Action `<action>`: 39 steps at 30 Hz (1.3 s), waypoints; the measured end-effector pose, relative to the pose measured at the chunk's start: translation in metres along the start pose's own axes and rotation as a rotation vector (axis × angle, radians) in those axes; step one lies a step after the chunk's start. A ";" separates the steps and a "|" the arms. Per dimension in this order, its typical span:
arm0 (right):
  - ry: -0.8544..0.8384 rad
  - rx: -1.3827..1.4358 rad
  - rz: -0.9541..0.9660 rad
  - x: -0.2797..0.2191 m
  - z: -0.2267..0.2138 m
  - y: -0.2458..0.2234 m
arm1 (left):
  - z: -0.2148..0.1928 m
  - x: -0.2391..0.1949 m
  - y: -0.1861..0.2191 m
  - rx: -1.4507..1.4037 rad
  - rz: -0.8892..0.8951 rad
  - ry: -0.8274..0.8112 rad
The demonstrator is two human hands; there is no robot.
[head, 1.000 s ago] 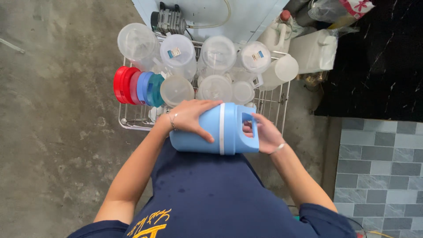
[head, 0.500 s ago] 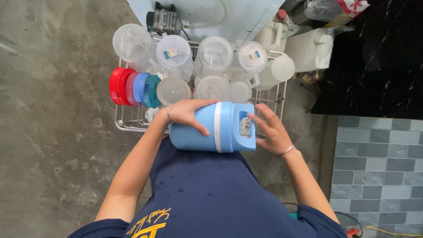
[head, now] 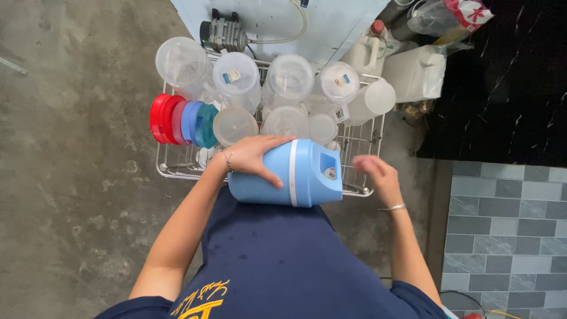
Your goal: The recorder washes green leafy vegetables in a sink and then organizes plastic storage containers on a rack.
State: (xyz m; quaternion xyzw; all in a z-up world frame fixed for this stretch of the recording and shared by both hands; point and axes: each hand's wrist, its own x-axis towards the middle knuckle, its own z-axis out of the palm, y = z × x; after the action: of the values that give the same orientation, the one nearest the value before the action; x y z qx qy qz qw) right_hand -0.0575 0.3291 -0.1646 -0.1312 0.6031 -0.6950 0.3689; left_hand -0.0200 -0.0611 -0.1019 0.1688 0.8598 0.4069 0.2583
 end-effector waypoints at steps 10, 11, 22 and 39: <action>0.124 -0.832 -0.010 0.005 0.027 0.033 | 0.005 0.002 0.023 0.123 0.064 -0.005; 0.129 -0.832 -0.008 0.007 0.034 0.036 | 0.009 -0.001 0.024 0.123 0.067 -0.009; 0.431 -0.172 0.388 0.019 0.036 0.069 | 0.038 -0.004 0.044 0.330 0.005 0.169; 0.464 -0.884 -0.909 -0.075 0.051 -0.122 | 0.081 0.017 -0.029 -1.017 0.106 -0.024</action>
State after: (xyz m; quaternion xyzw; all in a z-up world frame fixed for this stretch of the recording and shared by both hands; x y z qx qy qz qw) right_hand -0.0171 0.3418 -0.0187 -0.3579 0.7793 -0.4790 -0.1874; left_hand 0.0113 -0.0210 -0.1728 0.0698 0.5403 0.7843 0.2967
